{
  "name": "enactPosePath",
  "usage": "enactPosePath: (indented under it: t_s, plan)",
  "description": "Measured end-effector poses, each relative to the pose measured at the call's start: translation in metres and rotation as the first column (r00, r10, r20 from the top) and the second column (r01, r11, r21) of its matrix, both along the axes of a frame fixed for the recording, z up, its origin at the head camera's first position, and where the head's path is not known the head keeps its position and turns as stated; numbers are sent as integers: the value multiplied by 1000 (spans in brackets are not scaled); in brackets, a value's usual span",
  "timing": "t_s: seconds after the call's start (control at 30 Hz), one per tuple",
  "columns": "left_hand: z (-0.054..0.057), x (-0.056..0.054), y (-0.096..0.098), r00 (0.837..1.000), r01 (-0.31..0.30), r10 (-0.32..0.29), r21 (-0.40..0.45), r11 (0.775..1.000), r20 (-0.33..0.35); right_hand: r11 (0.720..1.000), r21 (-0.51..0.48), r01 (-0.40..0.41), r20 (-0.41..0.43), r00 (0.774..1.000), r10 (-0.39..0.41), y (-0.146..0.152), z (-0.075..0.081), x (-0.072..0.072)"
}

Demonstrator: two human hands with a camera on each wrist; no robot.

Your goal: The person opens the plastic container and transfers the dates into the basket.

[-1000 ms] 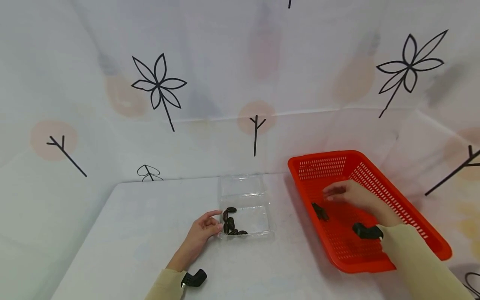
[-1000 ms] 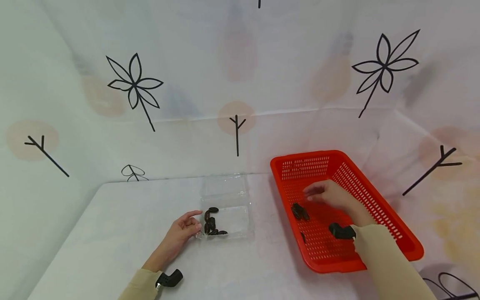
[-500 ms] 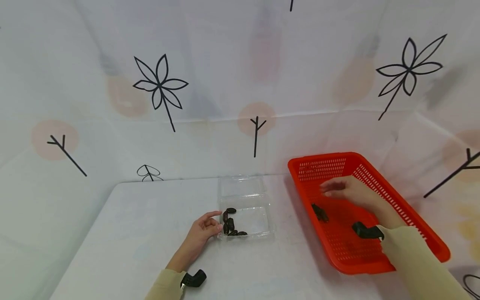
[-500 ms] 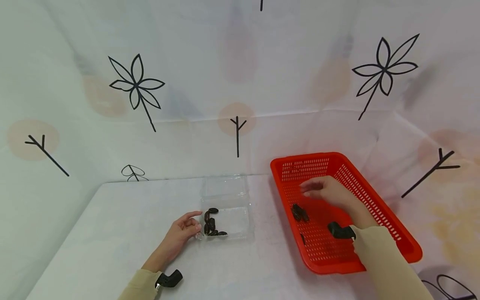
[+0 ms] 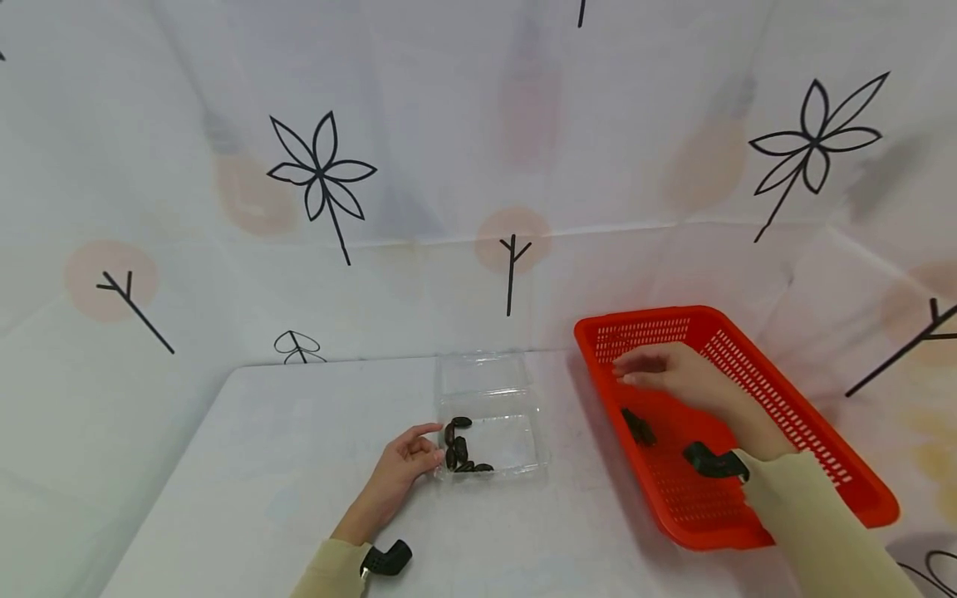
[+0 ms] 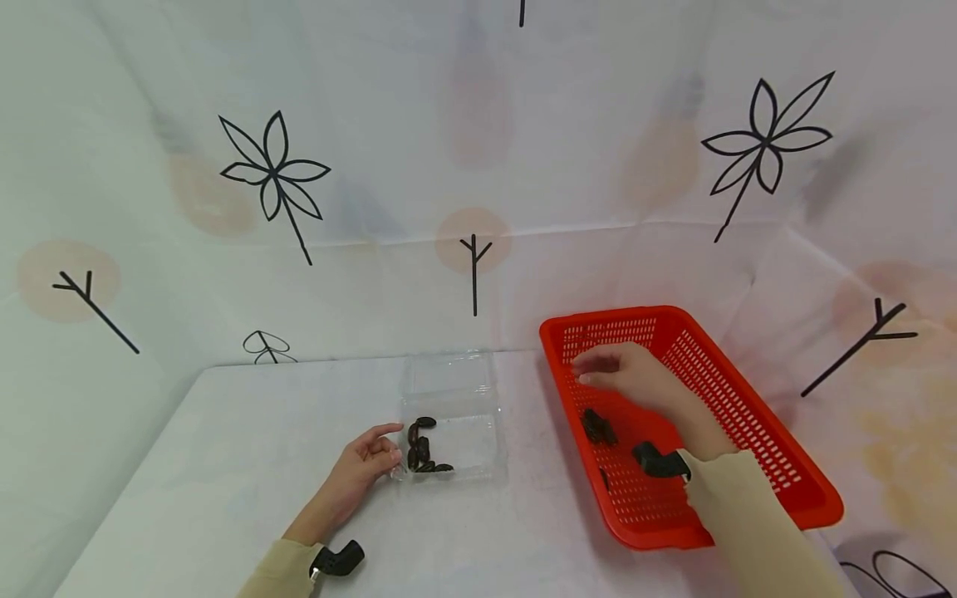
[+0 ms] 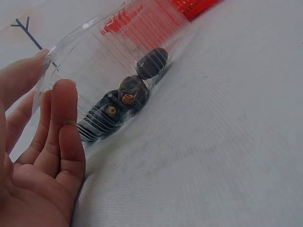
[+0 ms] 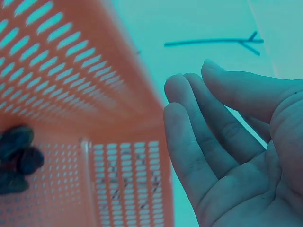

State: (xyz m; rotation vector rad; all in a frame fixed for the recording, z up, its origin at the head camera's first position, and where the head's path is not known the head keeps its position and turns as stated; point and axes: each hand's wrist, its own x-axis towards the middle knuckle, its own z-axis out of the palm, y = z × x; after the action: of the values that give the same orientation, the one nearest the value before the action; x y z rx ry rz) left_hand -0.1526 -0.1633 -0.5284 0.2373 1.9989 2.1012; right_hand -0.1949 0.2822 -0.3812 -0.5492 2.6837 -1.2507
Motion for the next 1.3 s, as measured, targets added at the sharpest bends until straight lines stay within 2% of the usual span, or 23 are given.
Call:
enactPosePath:
  t_s: [0.13, 0.4, 0.53, 0.73, 0.97, 1.1, 1.3]
  plan:
    - [0, 0, 0, 1000, -9, 9, -5, 1000, 8, 1000, -2, 0, 6, 1000, 0, -17, 5, -2]
    - [1, 1, 2, 1000, -5, 6, -15, 1000, 9, 1000, 11, -22, 53, 998, 21, -51, 2, -15]
    - [0, 1, 2, 1000, 4, -4, -9, 1000, -2, 998, -38, -50, 97, 994, 54, -67, 1, -19]
    - [1, 1, 1, 1000, 0, 0, -4, 1000, -11, 989, -76, -124, 99, 986, 131, -91, 0, -26]
    - [2, 0, 0, 1000, 0, 0, -11, 1000, -13, 966, -138, -220, 117, 965, 236, -121, -10, -38]
    - [1, -1, 0, 1000, 2, -2, -6, 1000, -20, 963, -153, -220, 165, 956, 244, -136, -18, -44]
    - [0, -1, 1, 999, -31, 31, -32, 999, 21, 962, -118, -245, 207, 942, 265, -153, -26, -48]
